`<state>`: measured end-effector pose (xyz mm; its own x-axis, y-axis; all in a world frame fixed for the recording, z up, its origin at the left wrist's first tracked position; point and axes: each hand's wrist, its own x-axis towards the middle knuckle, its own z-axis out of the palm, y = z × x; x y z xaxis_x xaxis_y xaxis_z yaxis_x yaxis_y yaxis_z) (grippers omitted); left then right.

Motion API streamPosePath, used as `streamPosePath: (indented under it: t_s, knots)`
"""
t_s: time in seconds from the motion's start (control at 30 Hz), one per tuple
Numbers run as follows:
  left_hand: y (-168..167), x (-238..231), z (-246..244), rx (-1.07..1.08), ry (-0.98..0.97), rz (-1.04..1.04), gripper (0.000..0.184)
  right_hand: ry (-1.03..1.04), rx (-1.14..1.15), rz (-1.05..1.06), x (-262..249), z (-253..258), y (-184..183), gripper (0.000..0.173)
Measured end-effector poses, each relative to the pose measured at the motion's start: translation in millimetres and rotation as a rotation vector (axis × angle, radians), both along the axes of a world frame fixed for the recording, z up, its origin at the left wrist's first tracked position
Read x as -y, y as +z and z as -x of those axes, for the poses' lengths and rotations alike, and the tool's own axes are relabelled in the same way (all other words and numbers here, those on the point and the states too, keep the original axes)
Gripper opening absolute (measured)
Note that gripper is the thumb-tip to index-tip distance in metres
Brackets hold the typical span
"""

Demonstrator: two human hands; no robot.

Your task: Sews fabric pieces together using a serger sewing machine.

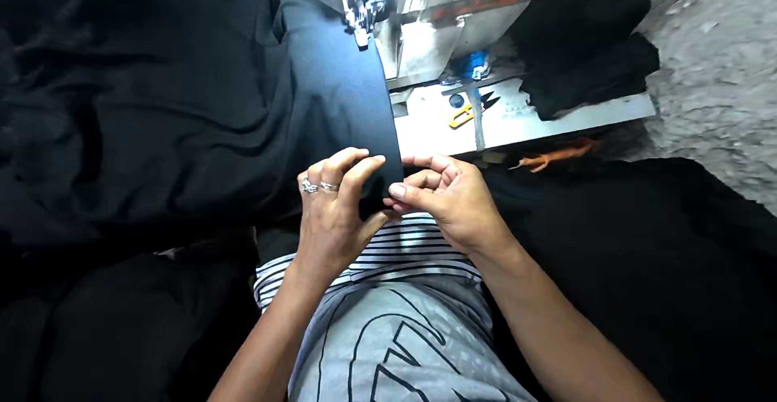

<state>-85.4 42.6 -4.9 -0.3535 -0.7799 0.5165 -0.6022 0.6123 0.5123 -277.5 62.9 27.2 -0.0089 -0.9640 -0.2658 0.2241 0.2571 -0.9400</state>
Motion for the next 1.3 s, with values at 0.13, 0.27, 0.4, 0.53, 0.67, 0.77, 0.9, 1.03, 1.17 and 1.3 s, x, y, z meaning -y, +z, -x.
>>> streamPosePath:
  t_s: [0.13, 0.27, 0.4, 0.53, 0.67, 0.77, 0.9, 1.03, 1.17, 1.3]
  knots:
    - [-10.0, 2.5, 19.3, -0.045, 0.083, 0.111, 0.063, 0.017, 0.018, 0.008, -4.5, 2.7, 1.9, 0.053]
    - [-6.3, -3.5, 26.5, -0.081, 0.164, 0.168, 0.034, 0.026, 0.043, -0.003, -7.8, 6.4, 5.1, 0.046]
    - [-7.2, -7.4, 20.5, -0.097, 0.134, 0.147, 0.020, 0.073, 0.054, -0.016, -4.0, 8.6, 6.6, 0.045]
    - [6.5, -19.3, 11.8, -0.077, 0.077, 0.068, 0.029, 0.122, -0.019, -0.048, -4.5, 17.0, 13.5, 0.051]
    - [-0.8, -19.2, -2.5, -0.085, 0.060, -0.034, 0.026, 0.093, -0.025, -0.054, -8.3, 1.6, 0.3, 0.054]
    - [-8.0, -4.4, -5.1, -0.091, 0.081, -0.076, 0.023, 0.021, 0.033, -0.050, 0.9, -11.0, -17.0, 0.050]
    - [-2.6, 24.6, -2.2, -0.089, 0.097, -0.040, 0.024, -0.050, 0.005, 0.007, 26.9, -12.1, -15.2, 0.048]
    - [7.2, 52.9, -0.4, -0.075, 0.098, 0.015, 0.024, -0.079, -0.061, 0.128, 53.8, -8.7, -8.5, 0.042]
    - [15.4, 80.2, 0.5, -0.078, 0.109, 0.054, 0.024, -0.086, -0.171, 0.287, 82.3, -6.8, -2.4, 0.025]
    - [31.1, 112.7, 0.9, -0.003, 0.103, 0.060, 0.028, -0.125, -0.420, 0.459, 112.4, -8.1, -4.5, 0.018]
